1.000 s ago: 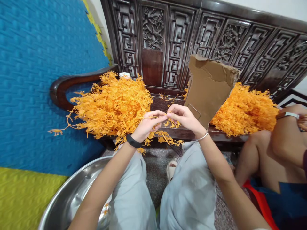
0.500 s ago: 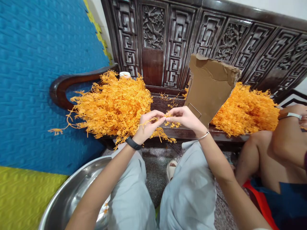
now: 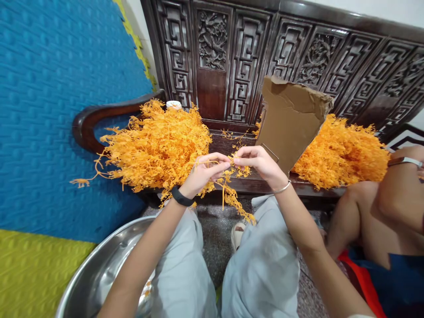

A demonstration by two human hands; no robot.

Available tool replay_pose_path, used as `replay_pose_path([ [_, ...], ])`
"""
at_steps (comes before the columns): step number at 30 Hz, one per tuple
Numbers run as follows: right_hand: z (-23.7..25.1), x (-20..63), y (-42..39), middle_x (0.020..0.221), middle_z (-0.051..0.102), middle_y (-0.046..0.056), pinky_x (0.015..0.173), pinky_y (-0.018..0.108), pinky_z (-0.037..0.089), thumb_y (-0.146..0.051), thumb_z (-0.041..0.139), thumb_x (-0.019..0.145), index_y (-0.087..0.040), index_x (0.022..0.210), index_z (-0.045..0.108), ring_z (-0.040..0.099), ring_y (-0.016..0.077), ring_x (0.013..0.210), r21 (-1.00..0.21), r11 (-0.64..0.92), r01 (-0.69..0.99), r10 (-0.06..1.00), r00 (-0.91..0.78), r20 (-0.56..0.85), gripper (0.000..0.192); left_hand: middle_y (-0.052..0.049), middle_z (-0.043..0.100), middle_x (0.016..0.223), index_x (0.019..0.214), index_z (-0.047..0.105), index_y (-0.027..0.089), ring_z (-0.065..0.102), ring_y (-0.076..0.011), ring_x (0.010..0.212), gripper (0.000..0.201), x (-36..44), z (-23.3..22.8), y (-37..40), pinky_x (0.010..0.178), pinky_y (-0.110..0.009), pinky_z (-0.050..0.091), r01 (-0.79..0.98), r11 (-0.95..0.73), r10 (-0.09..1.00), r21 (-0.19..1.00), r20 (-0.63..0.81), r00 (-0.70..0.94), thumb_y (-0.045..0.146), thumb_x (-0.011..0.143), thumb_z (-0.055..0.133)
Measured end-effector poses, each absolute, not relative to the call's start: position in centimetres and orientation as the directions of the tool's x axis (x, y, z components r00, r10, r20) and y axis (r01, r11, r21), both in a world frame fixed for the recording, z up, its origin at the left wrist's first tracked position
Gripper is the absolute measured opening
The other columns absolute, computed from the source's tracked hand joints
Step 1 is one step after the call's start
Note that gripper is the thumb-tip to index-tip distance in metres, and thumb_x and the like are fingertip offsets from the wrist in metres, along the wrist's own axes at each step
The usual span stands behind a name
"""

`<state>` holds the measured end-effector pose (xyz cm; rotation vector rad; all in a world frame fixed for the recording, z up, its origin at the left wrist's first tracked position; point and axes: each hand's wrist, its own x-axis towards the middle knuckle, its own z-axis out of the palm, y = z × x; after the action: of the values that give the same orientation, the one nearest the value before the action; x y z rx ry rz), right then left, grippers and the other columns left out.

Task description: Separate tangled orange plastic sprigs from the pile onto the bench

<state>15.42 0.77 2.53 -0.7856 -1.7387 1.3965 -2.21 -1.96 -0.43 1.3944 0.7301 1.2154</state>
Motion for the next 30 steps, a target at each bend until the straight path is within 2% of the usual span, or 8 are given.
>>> replay_pose_path([
  [5,2.2,15.3,0.8,0.055,0.058,-0.002,0.047,0.019,0.038,-0.02,0.071,0.064,-0.011,0.063,0.062,0.048,0.005,0.047,-0.993,0.054,-0.104,0.781,-0.616,0.107,0.013,0.008,0.037,0.044,0.074,0.06,0.015,0.029,-0.0013,0.037,0.014,-2.5,-0.2,-2.0,0.037,-0.016,0.018,-0.309,-0.099,0.891,0.946,0.222,0.395,0.025,0.069,0.068],
  [9,2.0,15.1,0.5,0.055,0.057,-0.002,0.048,0.018,0.039,-0.019,0.07,0.065,-0.011,0.065,0.062,0.049,0.0046,0.047,-0.987,-0.022,-0.158,0.719,-0.688,0.094,0.012,0.008,0.036,0.044,0.071,0.057,0.015,0.027,-0.0008,0.035,0.016,-2.8,-0.1,-2.2,0.036,-0.015,0.017,-0.329,-0.015,0.848,0.944,0.187,0.497,0.026,0.068,0.069],
  [15,2.3,15.1,0.2,0.057,0.056,-0.003,0.05,0.018,0.04,-0.018,0.068,0.068,-0.011,0.066,0.062,0.049,0.0048,0.05,-0.99,0.027,-0.136,0.713,-0.692,0.114,0.01,0.006,0.039,0.048,0.07,0.056,0.015,0.028,-0.001,0.039,0.018,-3.0,0.1,-2.4,0.037,-0.016,0.016,-0.218,-0.072,0.866,0.973,0.17,0.471,0.029,0.07,0.067],
  [19,2.6,15.2,-0.1,0.06,0.06,-0.001,0.052,0.018,0.04,-0.017,0.064,0.071,-0.011,0.067,0.059,0.049,0.0053,0.052,-0.994,0.072,-0.087,0.685,-0.72,0.113,0.009,0.005,0.036,0.047,0.067,0.059,0.013,0.026,-0.0013,0.039,0.022,-3.1,0.1,-2.7,0.037,-0.017,0.015,-0.156,-0.067,0.797,0.985,0.147,0.586,0.033,0.074,0.064],
  [24,2.3,14.8,-0.3,0.059,0.059,0.0,0.049,0.02,0.042,-0.023,0.064,0.071,-0.011,0.067,0.054,0.043,0.005,0.047,-0.982,-0.062,-0.181,0.584,-0.804,0.111,0.016,0.005,0.036,0.044,0.064,0.062,0.012,0.027,-0.0021,0.038,0.023,-2.7,-0.1,-3.1,0.035,-0.017,0.017,-0.295,0.047,0.778,0.954,0.15,0.61,0.034,0.067,0.068],
  [30,1.7,13.7,-0.2,0.055,0.054,-0.002,0.047,0.022,0.04,-0.026,0.065,0.069,-0.013,0.067,0.051,0.036,0.0043,0.043,-0.95,-0.122,-0.289,0.599,-0.784,0.162,0.019,0.008,0.029,0.033,0.055,0.061,0.013,0.019,-0.0004,0.03,0.022,-1.9,-0.4,-2.8,0.031,-0.014,0.015,-0.472,0.123,0.816,0.873,0.182,0.549,0.033,0.059,0.072],
])
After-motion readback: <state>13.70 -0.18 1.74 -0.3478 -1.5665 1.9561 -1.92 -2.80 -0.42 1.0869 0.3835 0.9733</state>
